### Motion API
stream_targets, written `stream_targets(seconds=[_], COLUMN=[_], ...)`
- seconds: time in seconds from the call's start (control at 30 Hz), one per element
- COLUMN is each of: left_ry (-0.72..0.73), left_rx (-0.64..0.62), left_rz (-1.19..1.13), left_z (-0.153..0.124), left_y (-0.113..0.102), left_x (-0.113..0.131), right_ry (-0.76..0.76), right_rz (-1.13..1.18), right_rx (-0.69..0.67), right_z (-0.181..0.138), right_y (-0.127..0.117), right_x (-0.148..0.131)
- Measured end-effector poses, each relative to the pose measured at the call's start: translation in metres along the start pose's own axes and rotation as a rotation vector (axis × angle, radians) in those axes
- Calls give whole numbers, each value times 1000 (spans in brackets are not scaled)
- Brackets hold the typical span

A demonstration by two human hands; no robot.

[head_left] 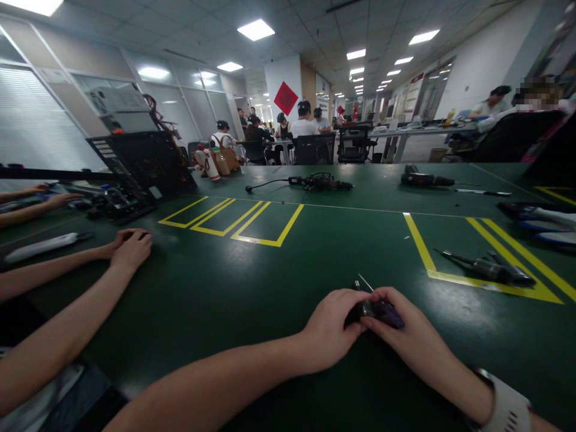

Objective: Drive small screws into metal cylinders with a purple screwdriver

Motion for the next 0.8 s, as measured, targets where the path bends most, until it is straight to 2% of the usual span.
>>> stream_targets(seconds=[0.13,0.37,0.8], left_ry=[-61,-26,13], left_rx=[-3,-2,12], left_rz=[-51,-72,-83], left_z=[1,-1,-3], left_y=[0,-5,-7], left_x=[-2,-7,-3], right_ry=[-9,-27,3], right_rz=[37,49,81], right_rx=[-17,-24,-66], right_z=[-1,0,1], right_y=[-1,-2,-2], right_x=[-1,-8,-6])
Point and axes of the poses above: each hand's wrist, its own z-axis towards the middle knuckle, its own y-axis out of the palm, x = y × z, the point moved 1 cm from there along z, towards the middle knuckle, and after that the axes turned 8 degrees about z, right-handed, at the moved point
